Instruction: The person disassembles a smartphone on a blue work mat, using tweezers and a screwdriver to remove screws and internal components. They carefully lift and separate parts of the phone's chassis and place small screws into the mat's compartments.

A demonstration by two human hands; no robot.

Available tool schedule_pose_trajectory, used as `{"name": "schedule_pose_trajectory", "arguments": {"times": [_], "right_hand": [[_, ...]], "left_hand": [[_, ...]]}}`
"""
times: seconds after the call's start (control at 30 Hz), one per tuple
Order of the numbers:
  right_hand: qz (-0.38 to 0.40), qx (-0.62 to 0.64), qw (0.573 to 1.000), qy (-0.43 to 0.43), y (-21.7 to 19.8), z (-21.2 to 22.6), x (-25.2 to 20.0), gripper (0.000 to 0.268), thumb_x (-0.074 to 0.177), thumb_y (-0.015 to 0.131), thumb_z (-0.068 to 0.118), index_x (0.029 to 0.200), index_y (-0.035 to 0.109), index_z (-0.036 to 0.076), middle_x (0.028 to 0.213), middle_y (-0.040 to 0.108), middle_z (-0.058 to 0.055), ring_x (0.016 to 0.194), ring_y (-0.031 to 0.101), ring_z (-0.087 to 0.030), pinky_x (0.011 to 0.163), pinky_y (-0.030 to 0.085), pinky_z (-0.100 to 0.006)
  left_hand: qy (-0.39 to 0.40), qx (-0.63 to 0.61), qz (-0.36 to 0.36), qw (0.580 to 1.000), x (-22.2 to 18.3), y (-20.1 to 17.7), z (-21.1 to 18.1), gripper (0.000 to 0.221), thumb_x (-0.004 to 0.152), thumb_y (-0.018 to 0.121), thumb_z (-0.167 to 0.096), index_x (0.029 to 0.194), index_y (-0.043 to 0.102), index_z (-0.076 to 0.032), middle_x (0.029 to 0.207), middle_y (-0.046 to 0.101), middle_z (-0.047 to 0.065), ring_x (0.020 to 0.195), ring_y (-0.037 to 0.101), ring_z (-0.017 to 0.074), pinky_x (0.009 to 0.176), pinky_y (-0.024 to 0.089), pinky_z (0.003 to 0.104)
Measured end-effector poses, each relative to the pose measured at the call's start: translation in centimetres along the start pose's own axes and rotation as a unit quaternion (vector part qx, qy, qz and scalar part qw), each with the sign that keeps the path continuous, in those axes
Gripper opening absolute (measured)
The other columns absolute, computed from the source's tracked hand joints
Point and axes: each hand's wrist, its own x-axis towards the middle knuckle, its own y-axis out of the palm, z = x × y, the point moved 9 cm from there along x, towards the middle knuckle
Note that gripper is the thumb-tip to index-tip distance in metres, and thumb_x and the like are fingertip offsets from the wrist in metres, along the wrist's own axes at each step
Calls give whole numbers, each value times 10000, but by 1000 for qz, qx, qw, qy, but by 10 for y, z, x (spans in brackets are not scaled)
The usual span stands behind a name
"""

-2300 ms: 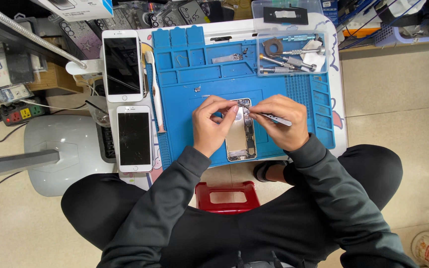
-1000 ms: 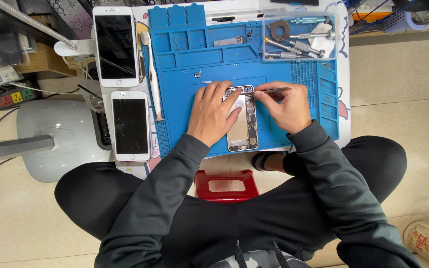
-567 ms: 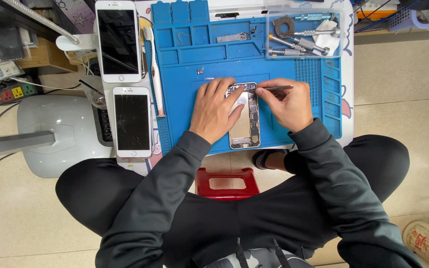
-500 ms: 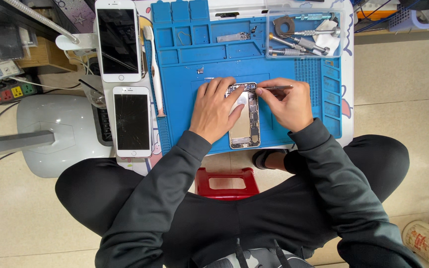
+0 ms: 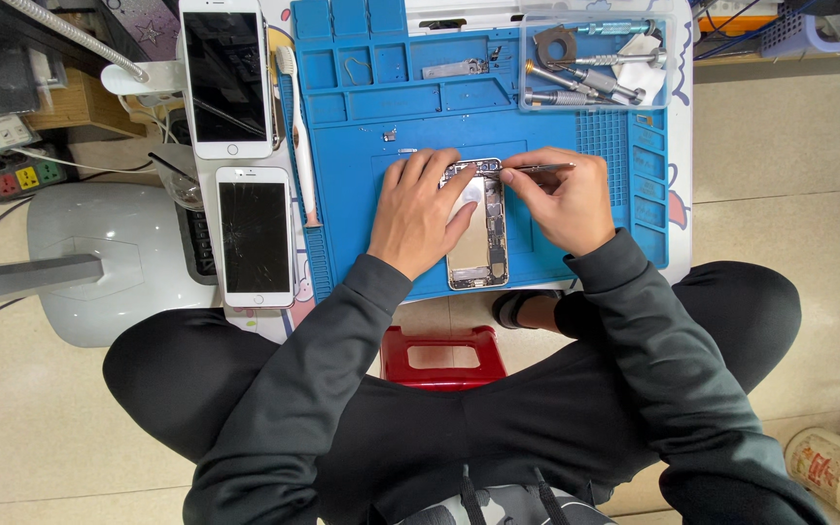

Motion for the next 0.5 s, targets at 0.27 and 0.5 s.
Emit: {"name": "schedule_pose_trajectory", "arguments": {"times": [0.27,0.5], "right_hand": [[-7,5,1000,-5,-5,-1,2,67,1001,773,-37,1067,783,-30,881,757,-226,816,772,-363,612,640,-383],[71,-330,933,-124,-38,61,1,121,1032,800,-7,1111,803,85,879,735,-72,772,746,-289,633,618,-396]], "left_hand": [[-1,1,-1,1000,1,-1,0,351,992,708,-337,1287,725,-147,1274,569,75,1254,525,264,993,447,459],[9,26,-14,1000,-3,4,-1,389,988,704,-352,1329,689,-165,1283,562,74,1271,522,273,995,454,458]]}}
